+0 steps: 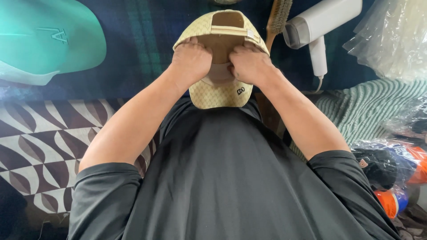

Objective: The person is cleaning and steaming a baseball cap using a brush and a handheld steamer.

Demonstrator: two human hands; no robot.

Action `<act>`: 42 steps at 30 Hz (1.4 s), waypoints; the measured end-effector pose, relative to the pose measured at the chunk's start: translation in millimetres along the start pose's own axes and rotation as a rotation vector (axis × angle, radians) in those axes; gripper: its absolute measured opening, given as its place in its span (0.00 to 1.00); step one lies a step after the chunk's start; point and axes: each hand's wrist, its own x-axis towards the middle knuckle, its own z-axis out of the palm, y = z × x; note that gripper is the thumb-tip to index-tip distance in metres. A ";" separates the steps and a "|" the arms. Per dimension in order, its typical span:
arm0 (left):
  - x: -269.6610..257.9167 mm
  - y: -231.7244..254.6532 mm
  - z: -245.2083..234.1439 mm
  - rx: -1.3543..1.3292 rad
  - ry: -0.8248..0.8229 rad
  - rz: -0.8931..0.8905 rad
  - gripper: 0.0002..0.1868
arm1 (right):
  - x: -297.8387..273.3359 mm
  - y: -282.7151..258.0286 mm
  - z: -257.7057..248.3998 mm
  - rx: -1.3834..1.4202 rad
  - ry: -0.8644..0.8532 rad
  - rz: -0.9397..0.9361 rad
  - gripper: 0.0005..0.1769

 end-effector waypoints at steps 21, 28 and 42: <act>-88.6 5.6 -27.8 -1.304 0.483 -0.764 0.35 | -74.9 -3.7 89.0 1.482 0.751 0.378 0.26; -64.6 29.9 -23.8 -1.339 0.298 -0.929 0.30 | -30.5 7.2 113.7 1.299 0.766 0.471 0.18; -89.6 -1.9 29.5 -1.805 0.594 -0.518 0.23 | -83.8 -18.3 101.6 1.738 0.861 -0.089 0.26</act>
